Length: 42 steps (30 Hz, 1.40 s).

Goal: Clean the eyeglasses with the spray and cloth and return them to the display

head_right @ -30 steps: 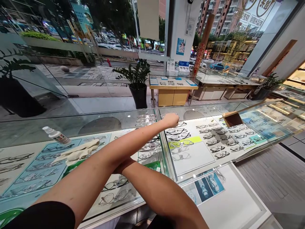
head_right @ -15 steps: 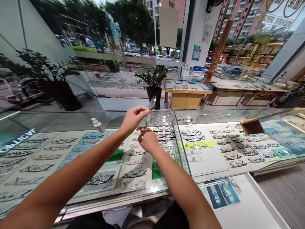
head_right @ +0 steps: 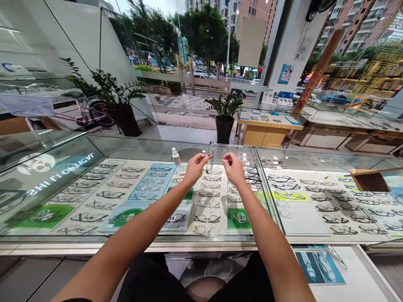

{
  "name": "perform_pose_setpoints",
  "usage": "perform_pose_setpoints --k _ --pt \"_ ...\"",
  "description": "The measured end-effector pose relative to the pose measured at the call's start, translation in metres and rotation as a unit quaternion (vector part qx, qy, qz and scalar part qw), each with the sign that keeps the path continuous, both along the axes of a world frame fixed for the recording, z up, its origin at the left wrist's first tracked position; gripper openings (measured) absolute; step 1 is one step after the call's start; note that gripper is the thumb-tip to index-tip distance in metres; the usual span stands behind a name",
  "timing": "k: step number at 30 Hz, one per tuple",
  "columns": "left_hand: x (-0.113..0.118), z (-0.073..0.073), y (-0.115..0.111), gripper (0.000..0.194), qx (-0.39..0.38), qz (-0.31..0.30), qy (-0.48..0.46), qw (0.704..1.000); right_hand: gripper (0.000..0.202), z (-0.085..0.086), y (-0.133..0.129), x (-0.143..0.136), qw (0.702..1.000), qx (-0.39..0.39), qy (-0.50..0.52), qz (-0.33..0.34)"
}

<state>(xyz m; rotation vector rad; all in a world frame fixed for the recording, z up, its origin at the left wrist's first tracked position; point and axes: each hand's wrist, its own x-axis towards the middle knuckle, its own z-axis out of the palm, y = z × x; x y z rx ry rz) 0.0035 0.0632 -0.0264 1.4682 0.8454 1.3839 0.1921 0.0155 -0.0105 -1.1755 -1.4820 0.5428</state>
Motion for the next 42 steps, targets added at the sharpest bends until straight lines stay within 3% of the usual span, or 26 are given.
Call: perform_pose_setpoints --k 4,9,16,31,42 --pt "0.001 0.003 -0.011 0.033 -0.009 -0.025 -0.007 1.000 0.028 -0.008 0.005 -0.012 0.993 -0.051 0.096 0.040" --pt "0.001 0.001 -0.013 0.035 0.002 -0.047 0.028 0.999 0.037 -0.023 0.000 -0.016 0.983 -0.084 0.133 0.093" --pt "0.004 -0.007 -0.010 0.037 -0.013 -0.090 0.045 0.995 0.041 -0.020 -0.004 -0.014 0.974 -0.108 0.176 0.093" --pt "-0.001 -0.005 -0.006 0.038 0.009 -0.072 0.091 0.993 0.038 -0.020 0.000 0.000 0.983 -0.084 0.141 0.078" --pt "-0.002 -0.013 0.001 0.039 0.008 -0.103 0.082 0.991 0.039 -0.021 0.003 0.002 0.984 -0.090 0.135 0.067"
